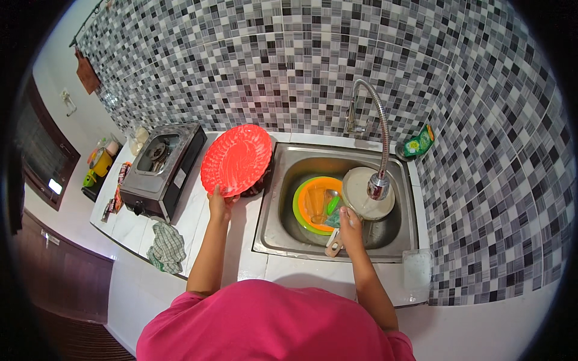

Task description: Wash kitchen items including a stove burner cap, a red plate, and a glass using a sponge and soap.

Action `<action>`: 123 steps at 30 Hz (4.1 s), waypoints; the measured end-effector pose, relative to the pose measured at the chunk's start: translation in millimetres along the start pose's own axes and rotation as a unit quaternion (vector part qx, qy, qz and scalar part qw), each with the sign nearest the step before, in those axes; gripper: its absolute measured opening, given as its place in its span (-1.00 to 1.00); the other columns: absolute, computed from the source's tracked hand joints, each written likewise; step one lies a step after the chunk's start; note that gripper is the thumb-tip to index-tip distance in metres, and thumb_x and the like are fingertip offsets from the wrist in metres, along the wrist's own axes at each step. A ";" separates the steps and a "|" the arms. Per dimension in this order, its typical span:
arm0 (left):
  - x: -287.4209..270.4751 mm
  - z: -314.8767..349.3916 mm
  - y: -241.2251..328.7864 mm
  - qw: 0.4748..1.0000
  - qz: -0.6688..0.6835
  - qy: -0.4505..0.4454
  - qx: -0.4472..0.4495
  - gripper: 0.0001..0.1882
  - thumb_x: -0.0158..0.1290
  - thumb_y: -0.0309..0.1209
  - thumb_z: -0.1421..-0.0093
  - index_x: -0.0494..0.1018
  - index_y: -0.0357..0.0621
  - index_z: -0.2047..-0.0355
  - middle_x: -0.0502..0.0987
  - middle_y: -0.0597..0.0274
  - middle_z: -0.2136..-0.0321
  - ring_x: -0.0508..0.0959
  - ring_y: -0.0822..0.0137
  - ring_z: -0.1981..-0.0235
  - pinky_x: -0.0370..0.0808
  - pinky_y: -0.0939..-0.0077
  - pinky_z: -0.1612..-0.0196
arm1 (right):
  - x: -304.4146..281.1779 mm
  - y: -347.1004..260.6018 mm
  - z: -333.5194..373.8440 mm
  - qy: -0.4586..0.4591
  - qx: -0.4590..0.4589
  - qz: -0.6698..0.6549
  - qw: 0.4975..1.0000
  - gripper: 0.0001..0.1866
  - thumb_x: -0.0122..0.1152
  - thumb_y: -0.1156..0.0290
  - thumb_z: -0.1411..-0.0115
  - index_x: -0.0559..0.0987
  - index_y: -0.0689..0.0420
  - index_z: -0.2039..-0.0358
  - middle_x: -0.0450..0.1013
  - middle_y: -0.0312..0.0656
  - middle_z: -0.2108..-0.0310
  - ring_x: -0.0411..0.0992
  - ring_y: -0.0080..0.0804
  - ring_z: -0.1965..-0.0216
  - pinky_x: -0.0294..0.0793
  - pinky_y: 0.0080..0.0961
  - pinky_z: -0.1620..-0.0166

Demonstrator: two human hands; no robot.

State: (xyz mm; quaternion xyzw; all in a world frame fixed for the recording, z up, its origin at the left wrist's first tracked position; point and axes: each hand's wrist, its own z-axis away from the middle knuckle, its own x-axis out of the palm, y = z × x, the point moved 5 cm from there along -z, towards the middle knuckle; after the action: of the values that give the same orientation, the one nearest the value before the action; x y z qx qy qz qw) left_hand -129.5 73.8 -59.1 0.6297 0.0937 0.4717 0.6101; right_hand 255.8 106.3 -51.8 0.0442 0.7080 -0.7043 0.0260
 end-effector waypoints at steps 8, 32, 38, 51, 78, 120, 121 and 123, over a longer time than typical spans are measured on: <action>-22.9 10.1 -20.9 0.989 0.046 -0.100 -0.100 -0.67 -0.19 -0.16 -0.20 0.35 -0.20 0.33 0.41 0.12 0.37 0.47 0.22 0.42 0.48 0.24 0.25 | 3.0 18.9 -1.6 -0.017 0.078 -0.066 0.995 -0.61 -0.04 0.09 -0.22 0.49 0.19 0.25 0.38 -0.37 0.44 0.28 -0.66 0.42 0.31 -0.68 0.49; 182.4 66.6 -196.4 0.621 -0.735 -0.271 0.027 0.09 0.01 0.23 0.08 -0.29 -0.06 -0.25 0.19 -0.22 -0.04 0.39 -0.04 0.05 0.38 0.27 0.05 | -139.7 -10.7 58.8 0.148 0.068 -0.184 0.969 -0.75 0.05 0.28 -0.16 0.43 0.18 0.23 0.39 -0.22 0.36 0.43 -0.48 0.38 0.53 -0.53 0.48; 169.6 47.5 -229.8 0.628 -0.685 -0.365 -0.067 0.23 0.15 0.07 0.11 -0.50 -0.22 -0.21 0.18 -0.22 -0.10 0.32 0.03 -0.07 0.34 0.40 -0.03 | -130.1 8.4 53.2 0.152 0.087 -0.109 0.978 -0.74 0.06 0.29 -0.15 0.43 0.14 0.18 0.38 -0.25 0.32 0.42 -0.49 0.36 0.48 -0.57 0.50; 168.4 89.9 -168.3 0.771 -0.189 -0.428 -0.432 -0.54 0.01 -0.09 0.00 0.31 0.03 0.10 0.42 0.17 0.32 0.48 0.18 0.37 0.45 0.22 0.21 | -83.9 -59.2 -18.4 -0.137 0.056 0.066 0.987 -0.15 0.16 0.30 0.05 -0.03 -0.08 -0.24 0.36 -0.22 0.17 0.36 -0.55 0.28 0.36 -0.58 0.49; 208.1 181.3 -166.1 0.738 -0.044 -0.356 -0.572 -0.40 -0.17 0.16 -0.10 0.38 -0.15 0.19 0.48 0.11 0.32 0.48 0.24 0.32 0.46 0.34 0.19 | -120.9 -24.9 29.8 0.116 0.081 -0.191 0.971 -0.70 0.00 0.29 -0.16 0.37 0.07 0.09 0.42 -0.22 0.33 0.44 -0.44 0.38 0.50 -0.49 0.48; 120.1 158.4 -88.7 0.802 0.012 -0.364 -0.474 -0.47 -0.08 0.08 -0.12 0.26 -0.01 0.07 0.44 0.10 0.24 0.49 0.15 0.22 0.45 0.26 0.13 | 63.1 -69.9 -14.1 -0.007 -0.224 0.264 0.938 -0.75 0.10 0.31 -0.05 0.42 0.16 0.28 0.40 0.02 0.31 0.39 -0.01 0.26 0.38 -0.21 0.24; 120.6 149.3 -87.7 0.818 0.004 -0.340 -0.463 -0.48 -0.08 0.09 -0.12 0.27 0.01 0.07 0.44 0.13 0.23 0.49 0.17 0.22 0.45 0.27 0.15 | 71.2 -79.4 -5.9 -0.001 -0.275 0.284 0.918 -0.72 0.11 0.30 -0.06 0.43 0.18 0.25 0.43 0.03 0.30 0.41 -0.03 0.23 0.38 -0.23 0.21; 125.3 148.3 -75.9 0.858 -0.007 -0.294 -0.421 -0.48 -0.09 0.10 -0.11 0.30 0.05 0.07 0.45 0.21 0.21 0.51 0.21 0.26 0.48 0.30 0.20 | 81.4 -94.5 2.9 -0.055 -0.307 0.292 0.904 -0.74 0.09 0.25 -0.06 0.49 0.19 0.36 0.43 0.00 0.30 0.40 -0.06 0.24 0.38 -0.25 0.19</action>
State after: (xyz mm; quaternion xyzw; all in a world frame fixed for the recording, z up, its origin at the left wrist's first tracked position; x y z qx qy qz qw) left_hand 77.6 77.9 -36.0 0.4216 -0.2930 0.2542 0.8196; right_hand 165.4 105.2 34.1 0.2000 0.8421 -0.4145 0.2811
